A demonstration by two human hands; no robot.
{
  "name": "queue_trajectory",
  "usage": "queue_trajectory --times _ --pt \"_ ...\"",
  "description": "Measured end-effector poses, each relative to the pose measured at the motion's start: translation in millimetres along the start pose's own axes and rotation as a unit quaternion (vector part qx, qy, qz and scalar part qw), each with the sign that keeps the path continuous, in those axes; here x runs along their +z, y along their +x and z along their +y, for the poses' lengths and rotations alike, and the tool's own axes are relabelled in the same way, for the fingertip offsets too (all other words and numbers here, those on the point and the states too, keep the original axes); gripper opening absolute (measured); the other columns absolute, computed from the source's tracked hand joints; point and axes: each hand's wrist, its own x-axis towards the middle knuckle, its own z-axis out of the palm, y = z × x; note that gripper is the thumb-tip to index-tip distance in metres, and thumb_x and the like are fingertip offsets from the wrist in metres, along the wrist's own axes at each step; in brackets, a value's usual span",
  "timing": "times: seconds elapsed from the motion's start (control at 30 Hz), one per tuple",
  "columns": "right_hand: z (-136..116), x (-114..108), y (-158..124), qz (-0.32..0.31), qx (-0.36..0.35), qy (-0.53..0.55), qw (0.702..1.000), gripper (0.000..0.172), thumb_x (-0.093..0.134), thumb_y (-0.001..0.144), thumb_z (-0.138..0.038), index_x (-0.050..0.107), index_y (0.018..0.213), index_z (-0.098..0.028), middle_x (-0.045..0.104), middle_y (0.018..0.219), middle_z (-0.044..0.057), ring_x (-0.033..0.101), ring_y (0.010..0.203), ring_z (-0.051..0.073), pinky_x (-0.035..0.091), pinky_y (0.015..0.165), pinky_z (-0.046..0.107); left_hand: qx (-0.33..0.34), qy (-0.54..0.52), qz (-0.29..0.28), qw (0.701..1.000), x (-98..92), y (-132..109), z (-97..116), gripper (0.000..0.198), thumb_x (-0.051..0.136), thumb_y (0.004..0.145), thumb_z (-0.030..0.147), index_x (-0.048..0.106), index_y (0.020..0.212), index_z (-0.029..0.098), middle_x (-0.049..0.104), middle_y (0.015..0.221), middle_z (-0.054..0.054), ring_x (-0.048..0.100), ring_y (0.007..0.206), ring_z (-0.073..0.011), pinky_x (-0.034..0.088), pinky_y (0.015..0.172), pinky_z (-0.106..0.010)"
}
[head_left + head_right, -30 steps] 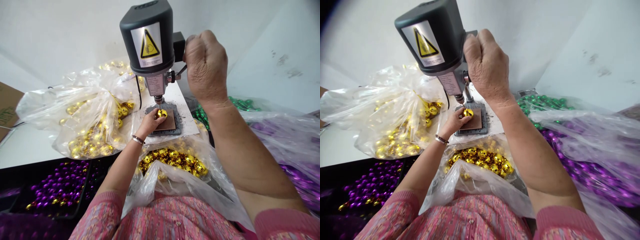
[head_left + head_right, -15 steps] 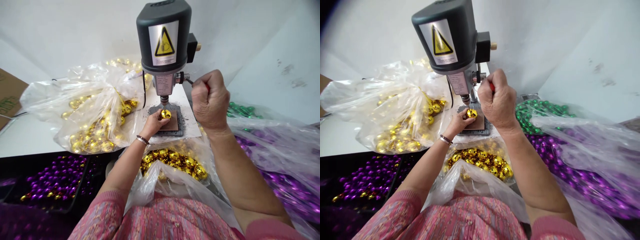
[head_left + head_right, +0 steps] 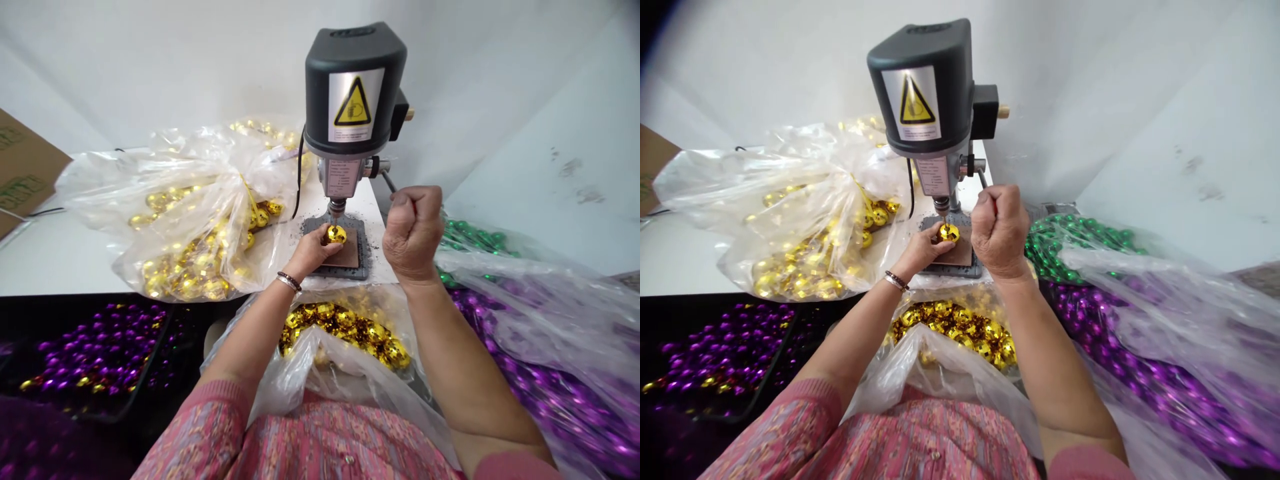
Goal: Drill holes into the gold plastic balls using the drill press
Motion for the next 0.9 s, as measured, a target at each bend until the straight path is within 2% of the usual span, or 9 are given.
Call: queue_trajectory --times 0.17,0.33,0.5,0.63,0.8,0.83,0.9 --pt "4 6 -4 0.034 -0.012 0.000 0.999 0.026 0.037 0.101 -0.040 0.054 0.092 -0.022 0.058 0.080 0.002 0.057 0.071 0.012 0.048 0.071 0.029 -0.014 -0.023 0.007 1.000 3.3 2 -3 0.069 0.077 0.079 0.026 0.057 0.144 0.011 0.074 0.125 -0.012 0.068 0.111 -0.0233 0.050 0.101 -0.033" --pt "10 12 -14 0.046 0.019 0.015 0.999 0.028 0.039 0.100 -0.043 0.056 0.093 -0.022 0.057 0.077 0.002 0.056 0.069 0.013 0.049 0.070 0.030 -0.011 -0.019 0.010 1.000 3.3 2 -4 0.065 0.079 0.078 0.026 0.060 0.140 0.015 0.076 0.118 -0.007 0.069 0.107 -0.0217 0.051 0.098 -0.031" --pt "9 14 -24 0.055 0.015 0.038 0.998 0.029 0.038 0.099 -0.042 0.055 0.090 -0.021 0.056 0.074 0.001 0.055 0.066 0.014 0.049 0.066 0.030 0.000 -0.011 0.009 1.000 2.2 1 -7 0.062 0.078 0.079 0.028 0.061 0.137 0.015 0.076 0.116 -0.007 0.069 0.104 -0.0212 0.051 0.095 -0.031" --pt "-10 10 11 0.061 0.031 0.056 0.996 0.032 0.037 0.101 -0.043 0.052 0.083 -0.021 0.051 0.068 -0.002 0.050 0.061 0.011 0.046 0.064 0.028 0.003 -0.018 0.006 1.000 3.9 3 -8 0.059 0.079 0.077 0.027 0.063 0.132 0.015 0.076 0.109 -0.007 0.069 0.096 -0.0207 0.052 0.088 -0.031" --pt "-23 10 69 0.041 0.123 0.091 0.987 0.035 0.030 0.102 -0.036 0.040 0.072 -0.022 0.042 0.063 -0.004 0.043 0.062 0.009 0.044 0.072 0.030 -0.012 -0.032 0.044 0.998 -2.0 -9 -6 0.050 0.079 0.074 0.030 0.067 0.120 0.015 0.074 0.101 -0.006 0.066 0.087 -0.0184 0.052 0.080 -0.028" --pt "-23 10 74 0.032 0.127 0.088 0.987 0.035 0.030 0.102 -0.035 0.040 0.072 -0.021 0.042 0.063 -0.004 0.043 0.062 0.009 0.043 0.073 0.030 -0.014 -0.032 0.038 0.999 -5.9 -16 -7 0.048 0.079 0.074 0.032 0.068 0.118 0.015 0.074 0.098 -0.006 0.065 0.085 -0.0182 0.052 0.077 -0.028" --pt "-22 10 77 0.020 0.124 0.078 0.989 0.036 0.030 0.102 -0.036 0.041 0.072 -0.021 0.042 0.062 -0.004 0.045 0.063 0.009 0.043 0.074 0.030 -0.001 -0.037 -0.037 0.999 -16.3 -33 -10 0.047 0.079 0.074 0.036 0.070 0.116 0.017 0.074 0.095 -0.005 0.065 0.082 -0.0180 0.052 0.075 -0.027"
